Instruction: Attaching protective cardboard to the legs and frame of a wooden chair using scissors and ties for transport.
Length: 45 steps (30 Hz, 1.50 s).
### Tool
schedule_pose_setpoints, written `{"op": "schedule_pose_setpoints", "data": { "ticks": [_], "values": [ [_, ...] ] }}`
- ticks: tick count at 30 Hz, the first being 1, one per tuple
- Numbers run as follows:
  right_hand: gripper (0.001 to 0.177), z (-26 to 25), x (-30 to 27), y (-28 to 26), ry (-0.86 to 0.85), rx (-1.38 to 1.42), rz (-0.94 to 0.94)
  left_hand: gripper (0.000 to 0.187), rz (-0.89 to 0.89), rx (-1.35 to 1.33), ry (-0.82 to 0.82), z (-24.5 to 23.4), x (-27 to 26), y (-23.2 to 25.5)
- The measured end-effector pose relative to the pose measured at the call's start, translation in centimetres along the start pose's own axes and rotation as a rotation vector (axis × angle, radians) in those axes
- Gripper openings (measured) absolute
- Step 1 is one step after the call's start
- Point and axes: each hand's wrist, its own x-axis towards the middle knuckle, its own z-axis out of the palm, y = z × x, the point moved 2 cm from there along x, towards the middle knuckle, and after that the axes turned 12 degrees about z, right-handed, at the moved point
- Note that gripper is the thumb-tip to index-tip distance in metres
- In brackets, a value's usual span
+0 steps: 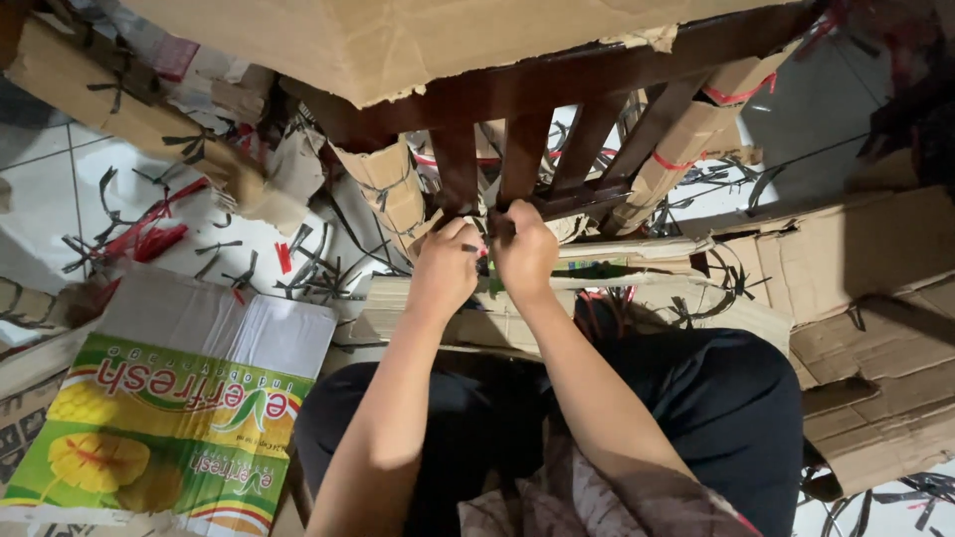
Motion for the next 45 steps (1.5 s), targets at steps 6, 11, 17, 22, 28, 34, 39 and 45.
{"op": "schedule_pose_setpoints", "data": {
  "ticks": [6, 11, 17, 22, 28, 34, 39, 45],
  "values": [
    [0.021, -0.1, 0.9, 1.1, -0.026, 0.2, -0.055, 0.005, 0.029, -0.127, -0.01, -2.4, 0.1, 0.9],
    [0.014, -3.3, 1.2, 2.1, -0.045, 0.201, -0.484, 0.01, -0.042, -0.025, 0.112, -1.1, 1.1, 0.8],
    [0.016, -4.5, 2.6, 0.7, -0.134, 0.079, -0.902, 0.003, -0.173, 0.075, 0.116, -0.5, 1.7, 0.6],
    [0.015, -2.0, 2.9, 1.7, -0.37, 0.269, -0.615, 0.007, -0.165, -0.027, 0.094, -1.0, 1.4, 0.6],
    [0.015, -0.5, 1.7, 1.6, -0.346, 0.447, -0.061, 0.037, -0.314, -0.241, 0.024, -2.1, 1.2, 1.2],
    [0.008, -1.0, 0.6, 1.5, -0.306, 0.485, 0.12, 0.034, -0.336, -0.267, 0.016, -2.3, 1.1, 1.3],
    [0.011, -1.5, 0.1, 2.1, -0.351, 0.44, -0.217, 0.036, -0.36, -0.311, 0.055, -2.5, 1.3, 1.6],
    [0.01, -0.6, 0.5, 2.8, -0.362, 0.471, 0.037, 0.041, -0.383, -0.301, 0.136, -2.7, 1.0, 2.7]
  ]
}}
